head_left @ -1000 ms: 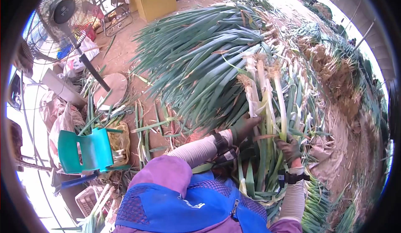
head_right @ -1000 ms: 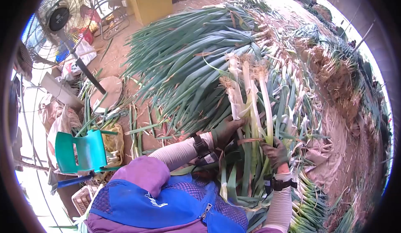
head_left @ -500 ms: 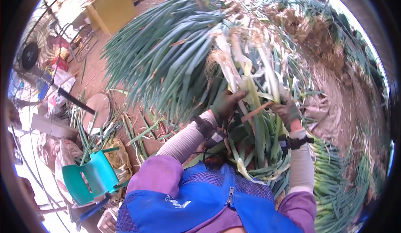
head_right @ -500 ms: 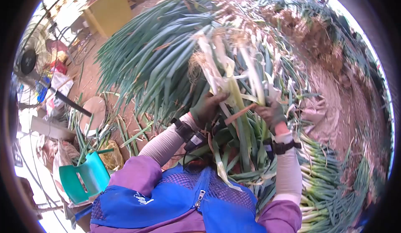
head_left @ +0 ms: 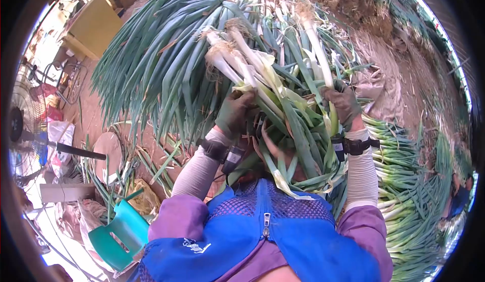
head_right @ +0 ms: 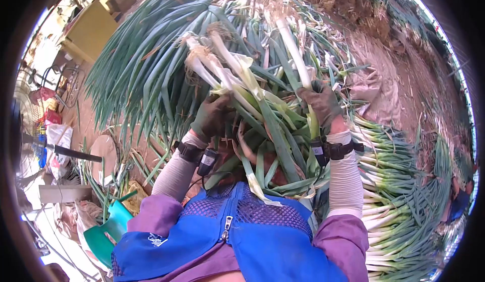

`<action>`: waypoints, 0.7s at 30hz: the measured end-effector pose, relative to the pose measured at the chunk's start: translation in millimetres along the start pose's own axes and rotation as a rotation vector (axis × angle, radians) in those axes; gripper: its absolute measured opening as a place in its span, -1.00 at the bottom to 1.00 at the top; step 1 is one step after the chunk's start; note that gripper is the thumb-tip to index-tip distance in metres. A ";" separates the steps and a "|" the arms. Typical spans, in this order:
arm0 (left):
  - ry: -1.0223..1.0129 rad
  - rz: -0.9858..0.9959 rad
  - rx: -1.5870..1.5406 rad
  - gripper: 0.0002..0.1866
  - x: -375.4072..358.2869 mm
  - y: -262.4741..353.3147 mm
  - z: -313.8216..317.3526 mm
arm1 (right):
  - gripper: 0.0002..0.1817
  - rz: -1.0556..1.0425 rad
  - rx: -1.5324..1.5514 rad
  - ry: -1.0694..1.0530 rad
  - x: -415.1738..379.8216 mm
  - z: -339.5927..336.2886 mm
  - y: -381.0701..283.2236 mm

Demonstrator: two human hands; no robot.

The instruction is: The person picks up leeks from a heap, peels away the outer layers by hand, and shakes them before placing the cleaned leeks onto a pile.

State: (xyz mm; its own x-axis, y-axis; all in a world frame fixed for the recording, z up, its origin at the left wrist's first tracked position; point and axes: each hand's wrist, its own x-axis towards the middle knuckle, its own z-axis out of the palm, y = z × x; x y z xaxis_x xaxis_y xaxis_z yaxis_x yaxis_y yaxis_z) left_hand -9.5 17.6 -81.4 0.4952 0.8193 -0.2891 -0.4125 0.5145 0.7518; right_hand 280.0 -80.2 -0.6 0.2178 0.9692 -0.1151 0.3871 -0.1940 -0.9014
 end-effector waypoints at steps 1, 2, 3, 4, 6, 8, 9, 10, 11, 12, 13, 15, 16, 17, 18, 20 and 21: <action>0.030 -0.003 0.025 -0.65 1.7 -3.9 -4.4 | -0.81 0.031 0.180 0.017 -1.4 0.9 -0.3; -0.010 -0.011 0.120 -0.66 -0.5 -5.3 -9.8 | -0.79 0.031 0.154 0.009 -4.1 8.2 -3.3; -0.050 -0.018 0.217 -0.66 -5.3 -5.8 -16.3 | -0.76 0.030 0.130 0.003 -7.4 18.7 -7.8; -0.092 -0.025 0.315 -0.66 -10.9 -6.2 -22.9 | -0.73 0.028 0.107 -0.003 -10.2 24.1 -9.4; -0.126 -0.210 0.860 -0.59 -30.2 0.8 -15.3 | -0.73 0.115 0.127 -0.090 -1.9 47.1 17.3; -0.282 -0.464 1.122 -0.54 -52.8 15.1 12.2 | -0.66 0.160 -0.044 -0.102 1.0 76.7 15.9; -0.296 -0.364 1.016 -0.50 -51.6 9.1 8.6 | -0.63 0.035 -0.340 -0.036 6.1 90.2 23.7; -0.237 -0.244 0.896 -0.50 -48.8 5.8 9.2 | -0.60 -0.093 -0.633 0.030 10.1 99.7 31.1; -0.179 -0.123 0.775 -0.50 -42.0 6.3 14.3 | -0.49 -0.082 -0.552 0.060 15.0 103.9 34.3; -0.120 0.001 0.653 -0.49 -32.9 9.8 18.3 | -0.50 -0.035 -0.386 0.023 21.8 100.4 40.3; -0.151 0.056 0.550 -0.53 -11.9 2.2 5.7 | -0.51 0.010 -0.221 -0.013 28.6 92.5 47.5; -0.101 0.070 0.532 -0.57 -2.6 -3.8 11.3 | -0.55 0.123 0.035 -0.086 26.1 77.8 34.7; -0.080 0.073 0.521 -0.59 1.9 -8.2 13.1 | -0.56 0.101 0.006 -0.088 28.7 76.7 43.5; -0.075 0.024 0.493 -0.58 6.9 -11.8 15.4 | -0.57 0.081 -0.023 -0.088 30.4 76.6 44.8; -0.067 0.030 0.401 -0.58 8.0 -16.9 17.4 | -0.57 0.061 -0.052 -0.087 30.2 75.5 45.5; -0.049 0.046 0.218 -0.58 7.3 -25.3 29.3 | -0.58 0.133 0.012 -0.137 28.9 71.3 59.4; -0.082 0.150 0.232 -0.62 15.5 -33.3 28.9 | -0.59 0.158 0.153 -0.189 30.3 74.1 66.0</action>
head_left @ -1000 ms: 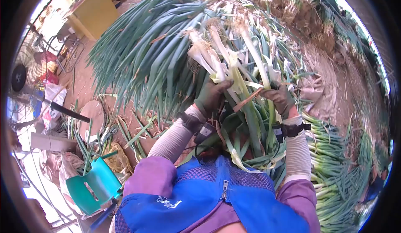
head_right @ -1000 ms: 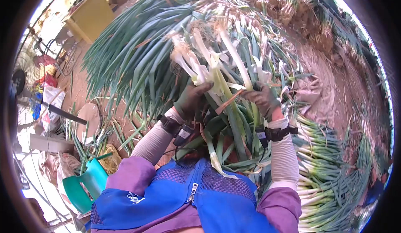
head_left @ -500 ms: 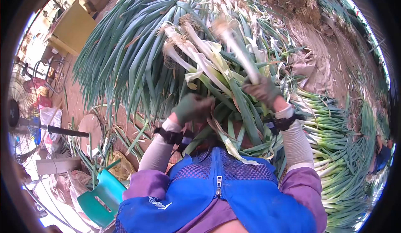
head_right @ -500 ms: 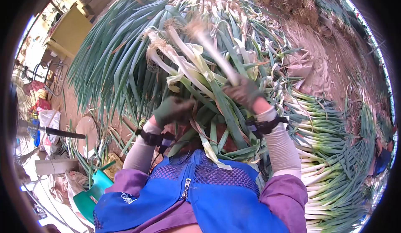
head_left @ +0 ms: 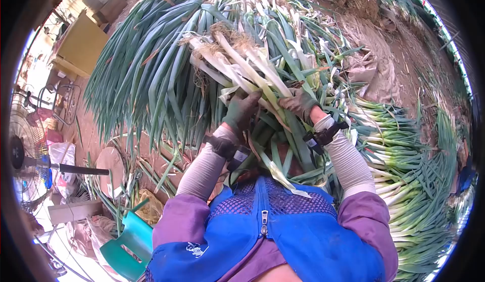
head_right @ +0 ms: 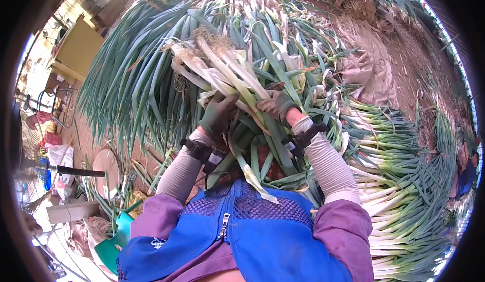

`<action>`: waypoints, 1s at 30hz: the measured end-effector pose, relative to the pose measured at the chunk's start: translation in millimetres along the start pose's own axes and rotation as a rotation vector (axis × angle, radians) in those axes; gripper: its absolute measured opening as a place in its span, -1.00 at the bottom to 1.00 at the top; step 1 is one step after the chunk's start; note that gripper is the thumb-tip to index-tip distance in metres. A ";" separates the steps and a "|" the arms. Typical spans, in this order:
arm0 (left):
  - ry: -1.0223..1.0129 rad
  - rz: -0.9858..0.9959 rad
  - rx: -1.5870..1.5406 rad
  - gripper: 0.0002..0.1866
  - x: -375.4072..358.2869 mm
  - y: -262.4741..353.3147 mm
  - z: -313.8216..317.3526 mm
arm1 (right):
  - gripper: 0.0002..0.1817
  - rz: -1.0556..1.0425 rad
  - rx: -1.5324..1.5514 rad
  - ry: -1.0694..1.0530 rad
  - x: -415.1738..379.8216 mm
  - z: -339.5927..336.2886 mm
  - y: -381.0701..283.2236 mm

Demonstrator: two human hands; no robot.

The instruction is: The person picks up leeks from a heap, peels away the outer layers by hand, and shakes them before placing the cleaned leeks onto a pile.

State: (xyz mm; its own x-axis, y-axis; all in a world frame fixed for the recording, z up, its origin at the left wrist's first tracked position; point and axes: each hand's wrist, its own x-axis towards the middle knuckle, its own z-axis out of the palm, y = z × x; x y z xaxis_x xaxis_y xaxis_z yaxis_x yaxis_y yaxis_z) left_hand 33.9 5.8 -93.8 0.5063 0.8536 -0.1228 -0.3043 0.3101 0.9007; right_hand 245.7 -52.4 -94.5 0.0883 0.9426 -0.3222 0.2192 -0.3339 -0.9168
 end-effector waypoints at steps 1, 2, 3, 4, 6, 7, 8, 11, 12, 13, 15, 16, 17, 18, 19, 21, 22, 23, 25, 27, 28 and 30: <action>0.038 -0.047 0.000 -0.62 2.6 -7.5 -3.4 | -0.64 -0.100 -0.006 -0.045 -2.0 -5.8 6.6; 0.075 -0.091 0.001 -0.62 4.3 -5.6 -2.2 | -0.68 -0.201 -0.008 -0.090 -10.4 -7.1 -2.1; 0.111 -0.132 0.002 -0.62 6.8 -3.2 -0.7 | -0.70 -0.301 -0.006 -0.135 -19.0 -8.3 -11.4; 0.061 -0.082 -0.036 -0.63 3.9 -2.0 -0.2 | -0.70 -0.586 -0.270 -0.200 -18.3 -22.2 -1.2; 0.038 -0.010 -0.077 -0.62 -3.5 11.9 7.8 | -0.71 -0.544 -0.136 -0.356 -24.6 -30.5 3.2; 0.025 0.026 -0.101 -0.62 -5.0 18.5 11.1 | -0.72 -0.515 -0.070 -0.431 -27.6 -34.7 5.6; 0.029 0.068 -0.036 -0.60 -6.3 22.2 16.3 | -0.72 -0.243 0.400 -0.601 -27.6 -35.3 8.2; -0.002 0.411 0.332 -0.57 10.3 4.2 6.2 | -0.68 -0.111 -0.156 -0.131 -58.7 -0.8 -36.1; -0.010 0.444 0.356 -0.57 10.6 9.5 9.3 | -0.64 -0.068 -0.072 -0.150 -48.5 -3.8 -25.1; -0.015 0.355 0.231 -0.56 10.6 15.7 11.8 | -0.63 -0.030 0.239 -0.271 -44.4 -11.2 -16.0; -0.044 0.274 0.126 -0.57 5.8 37.4 19.5 | -0.59 0.162 0.876 -0.485 -39.8 -22.5 -8.2; -0.070 0.280 0.147 -0.58 2.9 46.7 22.5 | -0.61 0.161 0.846 -0.499 -41.5 -24.9 -6.3; -0.099 0.281 0.167 -0.59 1.1 50.5 23.6 | -0.64 -0.018 0.471 -0.353 -59.2 -14.3 -30.2; -0.092 0.328 0.206 -0.62 2.1 47.7 23.0 | -0.66 -0.129 0.071 -0.171 -76.7 -3.7 -54.2; -0.083 0.375 0.244 -0.66 3.2 44.9 22.4 | -0.65 -0.199 0.092 -0.124 -75.4 -6.5 -54.8; -0.073 0.213 0.173 -0.72 2.5 44.1 22.0 | -0.62 -0.333 0.132 -0.025 -68.3 -17.5 -63.0; -0.093 0.201 0.149 -0.76 2.3 39.5 17.6 | -0.65 -0.334 0.059 0.065 -70.1 -27.5 -75.0; -0.101 0.320 0.298 -0.76 -0.1 33.9 13.0 | -0.60 -0.178 -0.124 0.216 -69.6 -32.9 -100.9; -0.122 0.561 0.604 -0.75 -6.3 24.4 2.2 | -0.40 -0.031 -0.754 0.365 -57.0 -50.5 -146.9; -0.142 0.849 0.938 -0.75 -6.8 20.8 -9.3 | -0.52 -0.038 -0.717 0.541 -31.1 -63.0 -168.3; -0.150 0.848 0.951 -0.74 -9.6 18.7 -13.3 | -0.54 -0.175 -0.748 0.641 -6.6 -79.6 -162.4; -0.138 0.658 0.696 -0.72 -13.6 18.2 -12.7 | -0.57 -0.215 -0.714 0.640 -7.0 -73.4 -174.9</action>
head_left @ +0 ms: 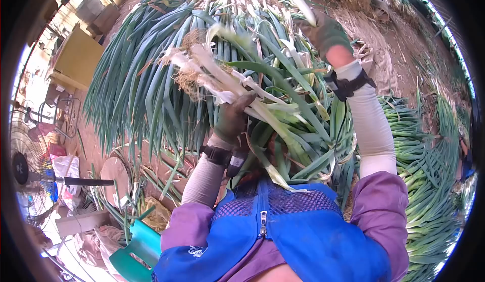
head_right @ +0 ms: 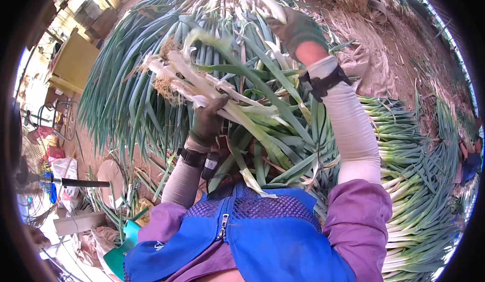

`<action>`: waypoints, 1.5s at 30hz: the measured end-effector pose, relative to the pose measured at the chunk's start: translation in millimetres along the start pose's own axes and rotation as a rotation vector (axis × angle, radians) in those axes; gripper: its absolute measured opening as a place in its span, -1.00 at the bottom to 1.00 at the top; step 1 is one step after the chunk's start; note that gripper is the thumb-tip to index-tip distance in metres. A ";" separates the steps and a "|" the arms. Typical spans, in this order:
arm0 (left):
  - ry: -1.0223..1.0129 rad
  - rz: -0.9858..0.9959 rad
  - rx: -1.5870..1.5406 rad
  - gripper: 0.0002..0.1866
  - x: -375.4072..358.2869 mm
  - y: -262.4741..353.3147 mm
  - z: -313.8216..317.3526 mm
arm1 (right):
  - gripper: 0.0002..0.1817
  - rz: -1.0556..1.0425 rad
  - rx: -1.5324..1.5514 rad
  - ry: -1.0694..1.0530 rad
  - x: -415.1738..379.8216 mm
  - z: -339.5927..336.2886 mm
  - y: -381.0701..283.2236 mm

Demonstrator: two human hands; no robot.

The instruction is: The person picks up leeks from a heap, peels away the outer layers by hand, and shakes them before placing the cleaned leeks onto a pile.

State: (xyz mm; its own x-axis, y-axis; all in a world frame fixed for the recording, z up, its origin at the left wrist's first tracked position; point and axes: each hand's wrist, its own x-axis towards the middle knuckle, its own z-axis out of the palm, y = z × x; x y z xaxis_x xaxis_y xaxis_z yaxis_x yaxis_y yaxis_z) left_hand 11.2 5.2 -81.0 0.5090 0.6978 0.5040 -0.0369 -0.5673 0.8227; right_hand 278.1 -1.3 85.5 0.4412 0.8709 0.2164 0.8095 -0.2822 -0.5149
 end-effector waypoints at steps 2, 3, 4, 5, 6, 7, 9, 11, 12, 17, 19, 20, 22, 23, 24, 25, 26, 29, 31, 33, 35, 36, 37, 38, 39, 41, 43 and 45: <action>0.066 -0.299 -0.472 -0.69 -2.4 2.6 4.3 | -0.59 0.147 0.093 -0.261 -23.4 -1.4 -22.5; 0.110 -0.410 -0.673 -0.67 -4.7 3.1 5.2 | -0.59 0.197 0.232 -0.482 -36.7 15.0 -24.3; 0.122 -0.439 -0.801 -0.66 -4.8 2.2 4.9 | -0.62 0.127 0.248 -0.629 -48.3 33.3 -18.0; 0.106 -0.477 -0.890 -0.65 -5.1 2.1 4.0 | -0.65 0.026 0.199 -0.732 -63.9 51.4 -7.4; 0.092 -0.518 -0.978 -0.65 -5.4 2.0 3.1 | -0.66 -0.071 0.136 -0.806 -77.1 67.0 3.8; 0.051 -0.570 -1.023 -0.65 -6.5 4.1 -0.6 | -0.66 -0.088 0.172 -0.846 -84.6 84.9 19.7; 0.041 -0.577 -0.905 -0.66 -7.2 -3.2 0.1 | -0.64 0.119 0.835 -0.949 -88.8 127.6 62.3; 0.087 -0.506 -0.663 -0.67 -8.1 -12.4 11.2 | -0.63 0.049 0.526 -0.765 -88.2 115.4 46.4; 0.104 -0.479 -0.581 -0.67 -5.7 -6.5 15.2 | -0.62 0.014 0.373 -0.670 -88.2 111.4 39.1; 0.142 -0.621 -0.799 -0.68 -3.8 6.3 36.2 | -0.64 -0.108 0.191 -0.475 -83.9 116.5 27.2; 0.163 -0.693 -0.818 -0.68 -11.3 8.2 34.3 | -0.64 -0.046 0.119 -0.310 -76.7 98.7 11.4; 0.180 -0.727 -0.860 -0.68 -16.3 -0.3 35.9 | -0.64 0.046 0.085 -0.239 -65.4 91.8 8.0; 0.202 -0.814 -0.908 -0.69 -16.0 13.9 31.5 | -0.67 0.120 0.059 -0.053 -37.4 75.8 11.8; 0.190 -0.795 -0.950 -0.69 -19.2 17.3 29.2 | -0.64 0.223 0.156 -0.043 -21.9 67.7 15.0; 0.180 -0.776 -0.992 -0.69 -22.2 19.5 26.9 | -0.64 0.252 0.248 -0.108 -1.6 69.9 31.4; 0.171 -0.754 -1.034 -0.69 -24.5 22.9 25.5 | -0.63 0.278 0.338 -0.172 11.7 73.2 44.4; 0.147 -0.720 -1.124 -0.70 -21.3 40.6 22.1 | -0.62 0.288 0.473 -0.262 7.5 70.5 41.5; 0.124 -0.691 -0.914 -0.71 -29.1 22.7 21.8 | -0.64 0.188 0.607 -0.410 -24.8 69.1 30.3; 0.108 -0.638 -0.801 -0.70 -25.4 23.8 22.2 | -0.67 -0.040 0.339 -0.337 -42.3 81.5 35.0; 0.122 -0.612 -0.727 -0.67 -22.1 27.1 22.4 | -0.63 0.004 0.284 -0.343 -72.8 87.9 21.7; 0.158 -0.608 -0.698 -0.63 -16.7 29.2 23.4 | -0.53 -0.079 0.306 -0.342 -94.3 108.7 22.5; 0.109 -0.536 -0.574 -0.61 -16.3 24.1 20.5 | -0.45 -0.184 0.356 -0.345 -109.1 127.7 27.2; 0.062 -0.466 -0.451 -0.59 -18.5 15.3 14.4 | -0.36 -0.288 0.406 -0.352 -124.1 146.3 31.3; 0.052 -0.490 -0.495 -0.59 -16.2 20.0 11.2 | -0.27 -0.312 0.344 -0.289 -145.7 128.8 10.7; 0.043 -0.515 -0.539 -0.59 -13.9 24.7 7.9 | -0.18 -0.337 0.282 -0.226 -156.0 110.9 -3.7; 0.100 -0.748 -0.962 -0.61 4.2 65.4 -1.5 | 0.05 -0.292 0.337 -0.286 -152.8 102.3 -4.2; 0.048 -0.454 -0.971 -0.53 15.1 54.0 -2.7 | 0.06 -0.383 0.378 -0.183 -147.1 114.8 10.5; 0.026 -0.463 -1.130 -0.46 34.6 64.4 -20.5 | 0.08 -0.411 0.277 -0.150 -148.5 113.8 11.3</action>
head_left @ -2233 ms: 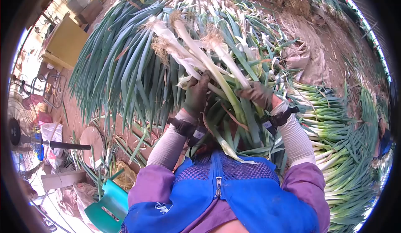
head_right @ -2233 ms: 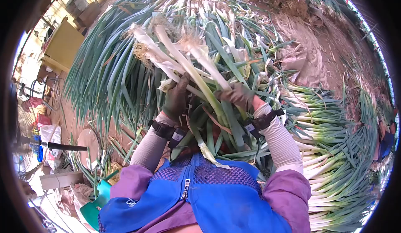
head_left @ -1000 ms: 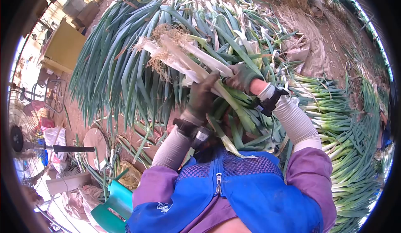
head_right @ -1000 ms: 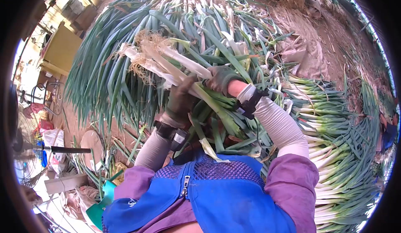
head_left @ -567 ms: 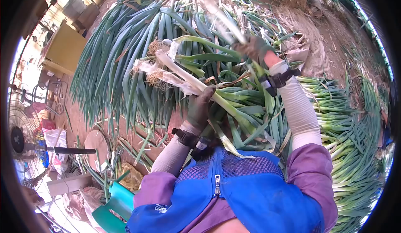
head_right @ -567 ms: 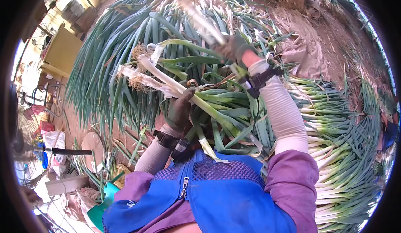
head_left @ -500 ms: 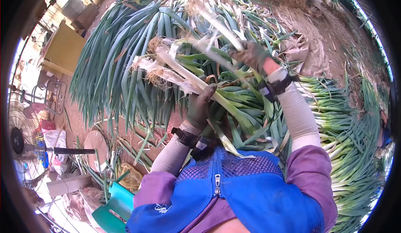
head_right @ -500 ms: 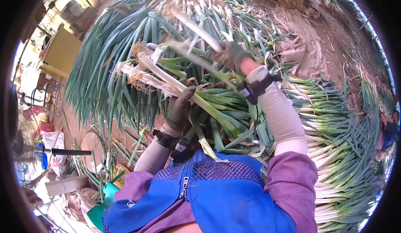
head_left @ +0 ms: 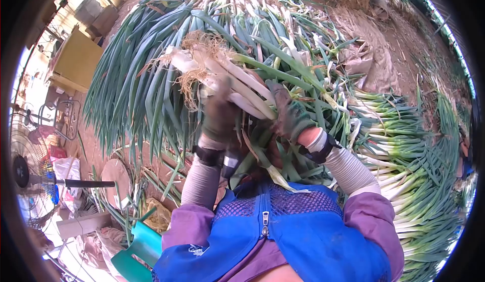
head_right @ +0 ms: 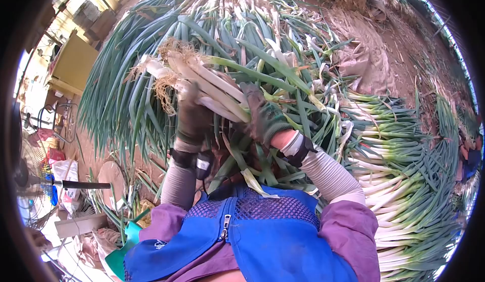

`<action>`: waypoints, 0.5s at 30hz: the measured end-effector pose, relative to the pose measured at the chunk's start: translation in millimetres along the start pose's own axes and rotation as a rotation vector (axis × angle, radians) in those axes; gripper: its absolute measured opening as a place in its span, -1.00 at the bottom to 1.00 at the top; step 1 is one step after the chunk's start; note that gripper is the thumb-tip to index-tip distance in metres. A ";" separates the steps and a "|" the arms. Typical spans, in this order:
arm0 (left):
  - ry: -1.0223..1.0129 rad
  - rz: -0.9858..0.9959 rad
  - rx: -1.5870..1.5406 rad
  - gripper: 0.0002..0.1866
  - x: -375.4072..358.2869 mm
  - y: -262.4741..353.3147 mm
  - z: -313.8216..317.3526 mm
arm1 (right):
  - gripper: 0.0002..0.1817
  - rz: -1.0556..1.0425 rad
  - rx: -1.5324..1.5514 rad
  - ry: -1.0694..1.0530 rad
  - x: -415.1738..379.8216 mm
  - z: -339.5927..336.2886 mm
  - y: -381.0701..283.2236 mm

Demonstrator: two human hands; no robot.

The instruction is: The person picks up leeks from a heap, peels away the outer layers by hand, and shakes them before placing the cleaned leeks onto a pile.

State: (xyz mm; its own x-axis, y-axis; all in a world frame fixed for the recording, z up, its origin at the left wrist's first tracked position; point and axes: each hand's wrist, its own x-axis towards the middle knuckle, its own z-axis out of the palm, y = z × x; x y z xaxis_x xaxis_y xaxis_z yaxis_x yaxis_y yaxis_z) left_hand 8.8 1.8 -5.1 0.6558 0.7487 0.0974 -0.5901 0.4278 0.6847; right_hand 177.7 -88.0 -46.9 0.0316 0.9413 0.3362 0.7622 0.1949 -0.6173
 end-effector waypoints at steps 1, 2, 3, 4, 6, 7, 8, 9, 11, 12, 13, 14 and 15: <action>0.059 0.073 0.040 -0.42 7.1 15.7 -2.7 | 0.08 0.031 -0.016 -0.054 -1.2 -3.0 0.8; 0.118 0.148 0.078 -0.37 14.5 31.6 -9.5 | 0.07 0.062 -0.032 -0.109 -1.4 -5.1 0.6; 0.075 0.201 0.205 -0.36 22.7 44.9 -19.5 | 0.07 0.089 -0.049 -0.099 0.3 -5.6 -0.9; 0.034 0.255 0.335 -0.35 30.8 58.6 -29.8 | 0.06 0.114 -0.064 -0.090 3.5 -4.9 -2.9; -0.016 0.236 0.314 -0.34 39.0 72.4 -40.7 | 0.06 0.130 -0.067 -0.067 7.9 -4.0 -2.8; -0.026 0.167 0.159 -0.34 41.4 75.1 -44.4 | 0.06 0.119 -0.060 -0.054 9.6 -6.2 0.5; -0.039 0.100 0.006 -0.34 43.2 77.0 -48.3 | 0.06 0.107 -0.053 -0.037 13.2 -8.1 3.2; -0.077 0.256 0.435 -0.38 40.7 64.2 -60.8 | 0.06 0.106 -0.024 -0.044 18.2 -10.8 3.5; 0.026 0.581 1.316 -0.41 29.0 25.3 -77.0 | 0.04 0.110 0.034 -0.057 27.8 -20.1 0.0; 0.012 0.531 1.338 -0.41 21.1 -5.6 -81.1 | 0.03 0.115 0.063 -0.065 30.9 -23.9 -1.3; -0.002 0.481 1.361 -0.42 13.1 -36.3 -84.9 | -0.05 0.060 0.178 -0.054 33.7 -27.2 -1.8; -0.099 0.247 0.934 -0.43 6.8 -72.5 -88.2 | -0.12 0.006 0.291 -0.046 36.1 -30.3 -1.9; -0.184 0.022 0.496 -0.43 4.6 -93.8 -87.5 | -0.20 -0.048 0.401 -0.041 38.0 -33.6 -1.0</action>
State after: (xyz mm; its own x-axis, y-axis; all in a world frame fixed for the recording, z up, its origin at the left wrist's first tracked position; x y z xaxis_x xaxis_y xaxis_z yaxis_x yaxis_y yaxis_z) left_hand 26.0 9.4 -132.2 0.7438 0.6346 0.2101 -0.3400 0.0885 0.9362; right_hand 199.8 -61.7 -9.6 -0.0300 0.9372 0.3475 0.4497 0.3231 -0.8327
